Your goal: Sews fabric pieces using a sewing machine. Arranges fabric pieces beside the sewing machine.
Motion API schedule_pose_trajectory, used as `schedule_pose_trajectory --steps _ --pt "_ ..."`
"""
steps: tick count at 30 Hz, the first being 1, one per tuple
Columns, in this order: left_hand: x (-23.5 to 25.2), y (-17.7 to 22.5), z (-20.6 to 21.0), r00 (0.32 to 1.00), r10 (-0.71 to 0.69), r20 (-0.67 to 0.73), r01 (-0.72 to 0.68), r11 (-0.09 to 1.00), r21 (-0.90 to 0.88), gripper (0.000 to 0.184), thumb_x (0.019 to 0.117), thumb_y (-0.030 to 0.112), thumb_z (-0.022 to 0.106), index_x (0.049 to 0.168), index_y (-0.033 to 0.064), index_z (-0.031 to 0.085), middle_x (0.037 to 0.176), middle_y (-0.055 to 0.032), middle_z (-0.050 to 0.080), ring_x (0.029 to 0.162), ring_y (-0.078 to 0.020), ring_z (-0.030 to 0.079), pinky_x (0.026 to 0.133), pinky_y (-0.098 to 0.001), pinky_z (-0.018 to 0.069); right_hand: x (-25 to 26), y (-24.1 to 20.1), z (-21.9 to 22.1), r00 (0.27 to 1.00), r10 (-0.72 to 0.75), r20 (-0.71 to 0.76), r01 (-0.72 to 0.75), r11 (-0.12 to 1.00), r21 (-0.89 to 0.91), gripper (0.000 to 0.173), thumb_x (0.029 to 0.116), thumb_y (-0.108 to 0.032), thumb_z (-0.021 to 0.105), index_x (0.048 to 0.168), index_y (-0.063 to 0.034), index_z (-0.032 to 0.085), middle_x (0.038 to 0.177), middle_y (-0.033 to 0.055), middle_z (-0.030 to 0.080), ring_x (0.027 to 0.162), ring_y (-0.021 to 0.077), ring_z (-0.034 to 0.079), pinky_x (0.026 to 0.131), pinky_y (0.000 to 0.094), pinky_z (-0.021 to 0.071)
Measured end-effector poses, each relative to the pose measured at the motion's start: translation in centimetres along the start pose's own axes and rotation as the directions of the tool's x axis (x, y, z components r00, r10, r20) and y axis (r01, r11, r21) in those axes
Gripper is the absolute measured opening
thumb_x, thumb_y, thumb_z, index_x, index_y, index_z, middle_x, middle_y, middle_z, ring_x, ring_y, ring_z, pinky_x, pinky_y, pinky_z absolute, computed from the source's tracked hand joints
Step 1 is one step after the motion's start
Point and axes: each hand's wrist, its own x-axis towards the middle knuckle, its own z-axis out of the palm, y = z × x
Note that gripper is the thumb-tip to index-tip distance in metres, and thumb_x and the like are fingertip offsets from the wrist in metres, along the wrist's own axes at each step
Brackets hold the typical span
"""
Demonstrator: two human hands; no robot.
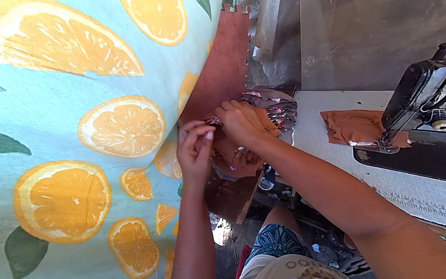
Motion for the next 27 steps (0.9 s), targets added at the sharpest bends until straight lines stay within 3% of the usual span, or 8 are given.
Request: schedule_pose_trajectory --steps 3,7,11,15,18,20,22,27 --pt "-3.1 1.9 2.9 0.988 -0.154 -0.012 0.134 0.892 -0.432 0.021 0.1077 0.024 0.049 0.12 0.0208 0.066 0.114 0.007 0.066 0.097 -0.0065 0.064 0.087 -0.0276 0.0556 0.3 0.9 -1.3 0.999 -0.002 0.032 0.001 0.999 0.043 0.019 0.0956 -0.005 0.063 0.112 -0.003 0.071 0.109 0.0172 0.069 0.108 0.0362 0.067 0.083 0.0514 0.056" --pt "-4.3 3.5 7.2 0.965 -0.259 0.037 0.228 0.76 -0.608 0.026 0.1088 0.019 0.043 0.127 0.0184 0.061 0.106 0.0034 0.068 0.092 -0.0099 0.067 0.087 -0.0318 0.0573 0.5 2.3 -3.0 1.0 0.004 0.001 -0.004 0.998 0.064 0.02 0.0955 -0.004 0.061 0.112 -0.0047 0.072 0.107 0.0166 0.068 0.108 0.0352 0.067 0.084 0.0512 0.0561" --pt "-3.0 4.7 10.8 0.867 -0.497 0.05 0.356 0.544 -0.76 0.032 0.111 0.02 0.03 0.135 0.0114 0.049 0.116 -0.003 0.064 0.097 -0.0142 0.067 0.091 -0.034 0.0559 -0.3 3.3 -5.1 0.998 0.003 -0.064 0.003 0.996 0.086 0.018 0.0956 -0.003 0.061 0.11 -0.005 0.072 0.105 0.0161 0.068 0.106 0.0343 0.067 0.084 0.0501 0.0564" --pt "-0.7 5.9 13.0 0.803 -0.579 0.142 0.382 0.318 -0.868 0.048 0.1132 0.038 0.02 0.15 0.013 0.037 0.13 -0.0048 0.061 0.114 -0.0171 0.065 0.103 -0.0385 0.0516 -2.7 4.3 -7.0 0.98 -0.094 -0.175 0.111 0.99 0.089 0.019 0.0931 -0.002 0.063 0.108 -0.007 0.073 0.102 0.0137 0.068 0.102 0.0313 0.067 0.082 0.0471 0.0562" --pt "0.4 6.4 14.1 0.81 -0.554 0.191 0.302 0.115 -0.946 0.051 0.1112 0.048 0.014 0.127 0.0206 0.054 0.118 0.0012 0.064 0.114 -0.0121 0.062 0.1 -0.036 0.0512 -5.8 4.2 -8.1 0.936 -0.199 -0.292 0.215 0.976 0.024 0.016 0.0926 -0.003 0.064 0.105 -0.0075 0.074 0.098 0.0128 0.069 0.096 0.0318 0.068 0.077 0.0474 0.0543" --pt "0.4 7.3 15.1 0.758 -0.624 0.188 0.261 0.026 -0.965 0.055 0.1092 0.045 0.014 0.091 0.0216 0.06 0.084 0.004 0.066 0.082 -0.0085 0.066 0.074 -0.0309 0.0574 -8.4 3.9 -8.4 0.926 -0.229 -0.3 0.236 0.972 -0.013 0.018 0.0914 -0.004 0.066 0.105 -0.0098 0.075 0.097 0.0108 0.069 0.094 0.0308 0.067 0.077 0.0473 0.0545" --pt "-0.3 8.5 16.2 0.68 -0.72 0.14 0.236 0.034 -0.971 0.054 0.1082 0.044 0.018 0.079 0.0212 0.057 0.067 0.0059 0.061 0.062 -0.0048 0.062 0.057 -0.0261 0.0547 -10.9 3.9 -8.2 0.937 -0.222 -0.272 0.231 0.973 0.001 0.023 0.0893 -0.006 0.068 0.111 -0.0119 0.075 0.099 0.0093 0.069 0.095 0.0295 0.066 0.075 0.0463 0.0531" --pt "-5.7 4.6 19.1 0.711 -0.696 0.102 0.375 0.252 -0.892 0.049 0.1132 0.028 0.011 0.123 0.0006 0.05 0.099 -0.0037 0.062 0.092 -0.0054 0.061 0.08 -0.0238 0.0539 -17.0 4.8 -8.7 0.976 -0.075 -0.202 0.097 0.99 0.099 0.049 0.0926 -0.032 0.067 0.138 -0.0141 0.064 0.119 0.0084 0.066 0.112 0.0277 0.06 0.089 0.0456 0.0504"
